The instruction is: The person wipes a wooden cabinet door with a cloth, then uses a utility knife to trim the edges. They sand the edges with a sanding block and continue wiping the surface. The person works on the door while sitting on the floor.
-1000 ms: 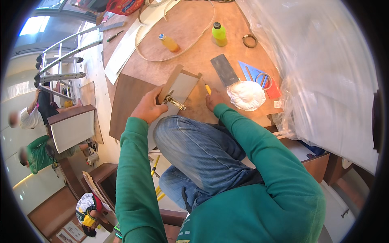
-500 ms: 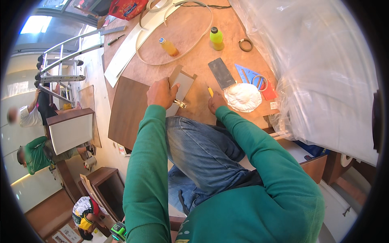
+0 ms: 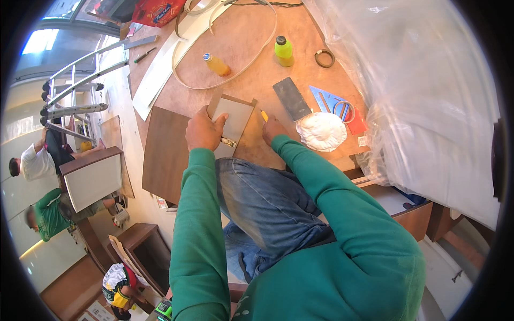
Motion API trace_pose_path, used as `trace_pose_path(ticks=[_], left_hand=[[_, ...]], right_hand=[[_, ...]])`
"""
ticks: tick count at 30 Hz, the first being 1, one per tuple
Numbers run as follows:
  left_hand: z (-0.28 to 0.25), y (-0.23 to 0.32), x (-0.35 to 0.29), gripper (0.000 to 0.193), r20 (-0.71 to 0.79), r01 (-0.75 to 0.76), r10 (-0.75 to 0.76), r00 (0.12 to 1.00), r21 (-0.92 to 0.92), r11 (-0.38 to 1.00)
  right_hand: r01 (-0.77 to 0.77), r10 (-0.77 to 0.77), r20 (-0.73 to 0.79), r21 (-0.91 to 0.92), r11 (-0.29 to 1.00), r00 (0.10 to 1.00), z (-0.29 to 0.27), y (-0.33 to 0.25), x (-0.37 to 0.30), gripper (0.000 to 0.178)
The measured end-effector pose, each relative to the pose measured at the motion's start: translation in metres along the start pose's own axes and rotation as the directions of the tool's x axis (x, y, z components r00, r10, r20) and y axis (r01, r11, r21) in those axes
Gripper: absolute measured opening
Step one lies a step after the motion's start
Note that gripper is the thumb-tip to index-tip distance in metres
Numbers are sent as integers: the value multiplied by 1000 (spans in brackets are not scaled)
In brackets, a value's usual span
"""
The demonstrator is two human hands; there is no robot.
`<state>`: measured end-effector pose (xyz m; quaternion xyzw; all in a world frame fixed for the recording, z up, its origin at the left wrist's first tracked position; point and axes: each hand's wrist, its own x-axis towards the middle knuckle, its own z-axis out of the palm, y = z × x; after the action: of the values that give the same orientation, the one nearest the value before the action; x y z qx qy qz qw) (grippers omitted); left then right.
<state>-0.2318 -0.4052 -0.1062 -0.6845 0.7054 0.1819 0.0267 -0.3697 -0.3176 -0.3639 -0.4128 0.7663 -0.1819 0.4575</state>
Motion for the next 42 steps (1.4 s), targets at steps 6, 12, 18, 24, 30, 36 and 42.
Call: trace_pose_path(ticks=[6, 12, 18, 24, 30, 36, 42], left_hand=[[3, 1, 3, 45, -14, -9, 9, 1000, -15, 1000], [-1, -3, 6, 47, -8, 7, -7, 1000, -6, 1000], [3, -6, 8, 48, -23, 7, -6, 1000, 43, 999], [2, -3, 5, 47, -15, 12, -12, 1000, 27, 1000], [2, -4, 5, 47, 6, 31, -32, 999, 35, 999], [1, 2, 2, 48, 19, 43, -44, 999, 37, 998], [0, 2, 1, 51, 32, 30, -33, 999, 74, 997]], right_hand=[[-44, 45, 28, -47, 998, 999, 19, 7, 22, 39], [-95, 103, 111, -79, 992, 988, 15, -11, 29, 35], [-80, 95, 135, -112, 991, 986, 8, -14, 32, 33], [-61, 80, 145, -126, 990, 986, 0, -14, 30, 32], [-93, 118, 169, -151, 984, 978, -4, -18, 27, 33], [-79, 111, 186, -171, 982, 976, -1, -1, 20, 37], [-154, 178, 151, -158, 975, 972, -7, 1, 3, 40]])
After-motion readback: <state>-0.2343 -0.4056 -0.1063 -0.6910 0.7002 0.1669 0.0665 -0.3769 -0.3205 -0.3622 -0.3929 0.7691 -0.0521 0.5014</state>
